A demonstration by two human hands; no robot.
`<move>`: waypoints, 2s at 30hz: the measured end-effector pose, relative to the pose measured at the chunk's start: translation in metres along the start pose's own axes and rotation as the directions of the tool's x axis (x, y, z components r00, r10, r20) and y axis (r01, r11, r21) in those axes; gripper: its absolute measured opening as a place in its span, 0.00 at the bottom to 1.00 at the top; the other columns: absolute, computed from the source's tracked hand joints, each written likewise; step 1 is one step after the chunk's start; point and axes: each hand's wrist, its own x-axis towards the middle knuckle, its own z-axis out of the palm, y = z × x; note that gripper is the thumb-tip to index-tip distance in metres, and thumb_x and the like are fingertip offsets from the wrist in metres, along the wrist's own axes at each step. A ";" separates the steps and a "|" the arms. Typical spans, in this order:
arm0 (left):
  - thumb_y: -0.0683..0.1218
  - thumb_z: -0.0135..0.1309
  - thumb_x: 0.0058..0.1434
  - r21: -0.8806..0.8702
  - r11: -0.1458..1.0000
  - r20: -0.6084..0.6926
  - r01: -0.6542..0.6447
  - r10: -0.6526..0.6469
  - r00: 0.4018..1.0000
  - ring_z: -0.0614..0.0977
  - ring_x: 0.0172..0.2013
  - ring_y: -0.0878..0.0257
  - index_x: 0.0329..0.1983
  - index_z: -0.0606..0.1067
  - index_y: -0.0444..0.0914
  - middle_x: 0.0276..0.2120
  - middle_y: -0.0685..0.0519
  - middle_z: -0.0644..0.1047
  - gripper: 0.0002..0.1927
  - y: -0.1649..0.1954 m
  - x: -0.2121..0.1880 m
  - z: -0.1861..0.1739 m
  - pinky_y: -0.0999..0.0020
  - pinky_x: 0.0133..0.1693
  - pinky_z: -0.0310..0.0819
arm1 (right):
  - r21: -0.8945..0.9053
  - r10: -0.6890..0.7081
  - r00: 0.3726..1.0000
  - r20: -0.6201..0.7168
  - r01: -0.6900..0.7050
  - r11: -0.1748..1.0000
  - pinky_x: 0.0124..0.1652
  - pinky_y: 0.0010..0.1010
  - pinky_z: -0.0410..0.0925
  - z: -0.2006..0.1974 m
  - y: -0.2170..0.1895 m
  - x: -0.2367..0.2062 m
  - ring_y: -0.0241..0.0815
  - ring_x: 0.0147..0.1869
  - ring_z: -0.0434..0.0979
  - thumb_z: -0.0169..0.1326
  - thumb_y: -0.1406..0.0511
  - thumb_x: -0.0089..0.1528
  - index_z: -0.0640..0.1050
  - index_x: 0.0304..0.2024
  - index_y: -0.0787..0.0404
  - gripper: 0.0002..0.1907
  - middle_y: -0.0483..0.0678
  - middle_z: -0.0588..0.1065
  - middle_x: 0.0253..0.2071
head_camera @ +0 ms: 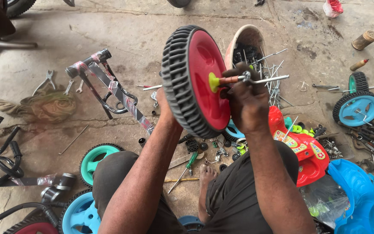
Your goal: The person assembles a red and black tricycle wheel by inserting an axle, adding washers and nuts, and tightening them with a wrench. The person works on the wheel while sitting on the floor in a workshop environment.
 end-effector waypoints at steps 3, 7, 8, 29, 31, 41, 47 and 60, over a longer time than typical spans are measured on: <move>0.48 0.33 0.76 -0.148 0.987 -0.111 0.066 -0.083 0.990 0.82 0.35 0.59 0.50 0.72 0.31 0.39 0.47 0.79 0.19 -0.004 0.002 -0.011 0.65 0.37 0.82 | -0.050 0.063 0.998 0.030 -0.061 0.997 0.48 0.30 0.76 -0.003 -0.003 -0.002 0.43 0.51 0.82 0.62 0.70 0.66 0.80 0.56 0.62 0.15 0.54 0.80 0.50; 0.49 0.31 0.75 -0.159 0.974 -0.060 0.163 -0.175 0.983 0.82 0.36 0.60 0.49 0.72 0.33 0.39 0.48 0.78 0.20 -0.007 0.005 -0.026 0.66 0.35 0.83 | -0.129 -0.036 0.992 0.119 0.051 0.990 0.58 0.32 0.77 -0.008 -0.007 -0.003 0.42 0.57 0.81 0.65 0.74 0.63 0.79 0.52 0.62 0.15 0.52 0.77 0.54; 0.50 0.31 0.75 -0.157 0.971 -0.050 0.179 -0.189 0.981 0.82 0.36 0.60 0.50 0.72 0.33 0.39 0.48 0.78 0.21 -0.009 0.006 -0.029 0.66 0.35 0.83 | -0.293 -0.116 0.982 0.152 0.157 0.943 0.57 0.31 0.78 -0.010 -0.009 -0.004 0.40 0.56 0.81 0.63 0.74 0.65 0.79 0.52 0.62 0.14 0.52 0.76 0.55; 0.66 0.48 0.65 0.394 0.919 -0.264 -0.002 0.115 0.958 0.79 0.19 0.65 0.26 0.75 0.40 0.19 0.55 0.77 0.27 0.030 -0.012 -0.011 0.68 0.19 0.72 | -0.022 0.263 0.941 0.211 -0.265 0.964 0.54 0.38 0.77 -0.052 -0.017 -0.018 0.46 0.54 0.82 0.64 0.77 0.57 0.84 0.46 0.65 0.15 0.56 0.80 0.48; 0.67 0.45 0.65 0.478 0.878 -0.237 -0.024 0.156 0.959 0.79 0.18 0.66 0.23 0.74 0.39 0.17 0.55 0.77 0.30 0.038 -0.022 -0.005 0.68 0.19 0.74 | -0.177 0.195 0.945 0.264 -0.151 0.973 0.54 0.36 0.78 -0.051 -0.022 -0.014 0.43 0.55 0.82 0.65 0.80 0.55 0.84 0.41 0.62 0.14 0.53 0.80 0.49; 0.65 0.50 0.69 0.558 0.823 -0.215 -0.109 0.270 0.939 0.64 0.15 0.67 0.17 0.67 0.39 0.13 0.57 0.66 0.32 0.025 -0.023 0.004 0.64 0.17 0.55 | -0.556 0.343 0.933 0.109 -0.229 0.799 0.46 0.27 0.78 -0.051 -0.014 -0.016 0.36 0.46 0.83 0.67 0.75 0.53 0.84 0.46 0.64 0.17 0.47 0.82 0.44; 0.65 0.49 0.70 0.560 0.827 -0.215 -0.054 0.208 0.954 0.69 0.17 0.68 0.20 0.71 0.37 0.15 0.56 0.70 0.32 0.023 -0.027 0.005 0.64 0.17 0.62 | -0.129 0.502 0.863 0.059 -0.492 0.861 0.48 0.29 0.75 -0.070 0.005 -0.017 0.38 0.45 0.81 0.69 0.71 0.54 0.81 0.55 0.66 0.25 0.48 0.79 0.43; 0.70 0.31 0.72 0.731 0.674 -0.316 0.110 0.191 0.929 0.78 0.24 0.61 0.28 0.78 0.35 0.22 0.50 0.79 0.40 0.058 -0.048 -0.001 0.61 0.27 0.73 | 0.305 0.483 0.841 0.244 -0.539 0.785 0.48 0.48 0.77 -0.035 0.038 -0.043 0.54 0.48 0.83 0.60 0.71 0.61 0.74 0.60 0.67 0.24 0.58 0.80 0.47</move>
